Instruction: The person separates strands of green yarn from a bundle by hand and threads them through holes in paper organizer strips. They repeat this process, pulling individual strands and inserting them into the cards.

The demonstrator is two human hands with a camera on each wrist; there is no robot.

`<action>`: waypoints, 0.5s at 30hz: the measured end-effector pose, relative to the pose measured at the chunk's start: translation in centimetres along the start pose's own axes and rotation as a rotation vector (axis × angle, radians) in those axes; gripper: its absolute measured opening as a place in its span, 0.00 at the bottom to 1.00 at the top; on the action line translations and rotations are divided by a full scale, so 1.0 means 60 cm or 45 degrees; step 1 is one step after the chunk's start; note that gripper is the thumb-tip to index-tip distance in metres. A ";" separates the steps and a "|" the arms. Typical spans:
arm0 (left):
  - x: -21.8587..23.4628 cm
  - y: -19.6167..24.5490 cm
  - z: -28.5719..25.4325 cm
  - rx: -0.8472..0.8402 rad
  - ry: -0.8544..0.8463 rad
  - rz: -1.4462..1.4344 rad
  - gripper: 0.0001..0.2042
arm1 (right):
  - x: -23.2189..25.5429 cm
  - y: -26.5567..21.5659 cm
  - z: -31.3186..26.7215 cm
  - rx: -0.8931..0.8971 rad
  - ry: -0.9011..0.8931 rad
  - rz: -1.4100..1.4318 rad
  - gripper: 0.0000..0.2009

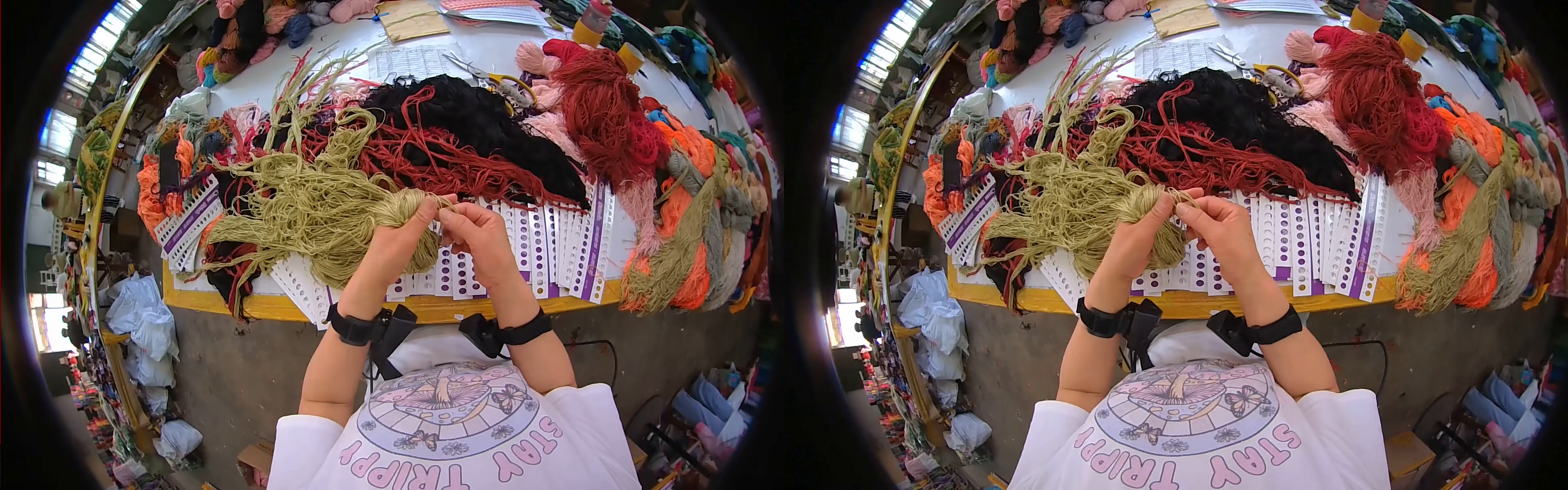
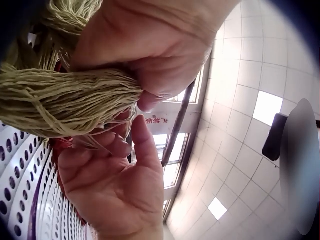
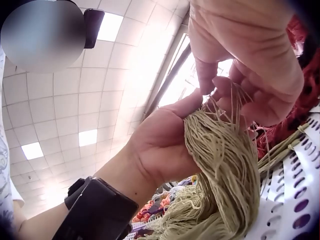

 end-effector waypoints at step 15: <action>0.138 0.033 -0.023 -0.210 0.275 -1.188 0.14 | 0.069 -0.051 0.001 0.261 0.146 0.859 0.08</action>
Point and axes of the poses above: each hand's wrist, its own z-axis towards the middle knuckle, its own x-axis out of the back of the hand, y = z × x, the point moved 7 cm from there along z, towards the middle knuckle, and after that the axes turned 4 degrees about z, right-handed, at the moved point
